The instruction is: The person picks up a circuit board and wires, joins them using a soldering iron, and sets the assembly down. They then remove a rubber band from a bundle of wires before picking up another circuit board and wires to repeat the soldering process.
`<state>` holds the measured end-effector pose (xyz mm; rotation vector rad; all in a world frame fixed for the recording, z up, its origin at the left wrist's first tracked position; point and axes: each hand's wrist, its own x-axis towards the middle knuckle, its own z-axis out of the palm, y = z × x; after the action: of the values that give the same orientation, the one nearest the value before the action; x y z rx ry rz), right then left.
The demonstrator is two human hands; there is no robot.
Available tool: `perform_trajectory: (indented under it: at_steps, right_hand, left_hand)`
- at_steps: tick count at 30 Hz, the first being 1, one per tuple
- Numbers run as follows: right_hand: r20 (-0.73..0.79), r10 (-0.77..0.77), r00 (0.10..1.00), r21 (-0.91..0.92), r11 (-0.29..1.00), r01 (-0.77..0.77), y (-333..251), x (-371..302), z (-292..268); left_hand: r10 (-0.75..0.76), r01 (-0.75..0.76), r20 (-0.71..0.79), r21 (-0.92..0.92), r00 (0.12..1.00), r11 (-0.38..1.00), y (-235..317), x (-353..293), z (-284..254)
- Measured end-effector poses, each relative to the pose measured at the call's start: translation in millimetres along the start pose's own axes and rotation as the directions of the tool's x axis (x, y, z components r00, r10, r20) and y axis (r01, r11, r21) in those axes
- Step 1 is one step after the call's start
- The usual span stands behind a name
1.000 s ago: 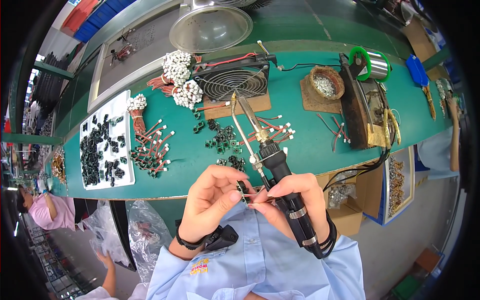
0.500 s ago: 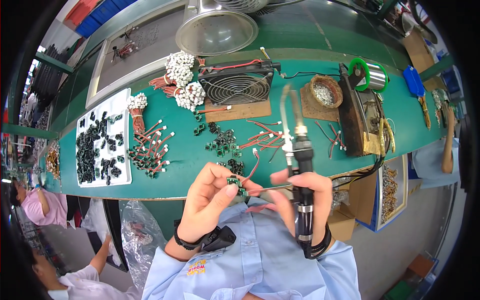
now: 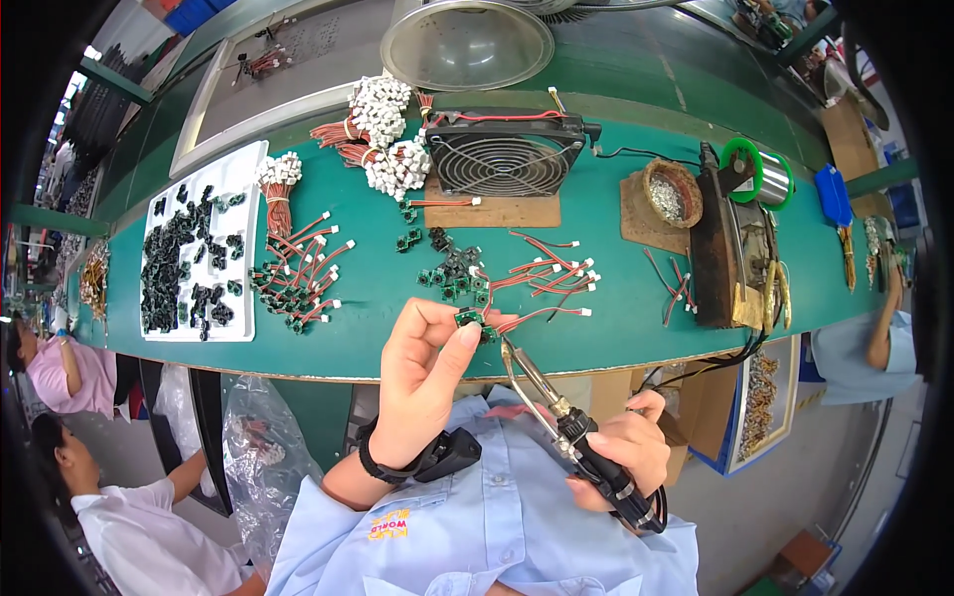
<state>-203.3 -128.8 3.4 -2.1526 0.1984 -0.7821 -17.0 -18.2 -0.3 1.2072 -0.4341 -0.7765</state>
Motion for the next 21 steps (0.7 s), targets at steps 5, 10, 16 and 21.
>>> perform_trajectory:
  at_steps: [5, 10, 16, 21]
  right_hand:
    - [0.012, -0.008, 1.0, -0.007, 1.0, 0.008, 0.3, 2.1, 0.7]
    - [0.018, -0.007, 1.0, 0.001, 1.0, 0.007, 1.9, 1.2, 0.6]
    - [0.027, 0.002, 1.0, 0.006, 1.0, -0.002, 1.3, 1.4, 0.6]
    - [0.024, 0.001, 1.0, 0.017, 1.0, -0.001, 2.3, 1.5, 1.4]
  left_hand:
    - [0.026, -0.026, 0.009, 0.013, 1.0, 1.0, 1.2, 0.1, 0.9]
    - [0.026, -0.027, 0.02, 0.045, 0.999, 0.999, 1.3, -0.3, 0.6]
    - [0.056, -0.058, 0.027, 0.057, 0.998, 0.997, -0.1, 0.0, 1.0]
    - [0.062, -0.063, 0.025, 0.075, 0.998, 0.995, -0.9, -0.9, 0.5]
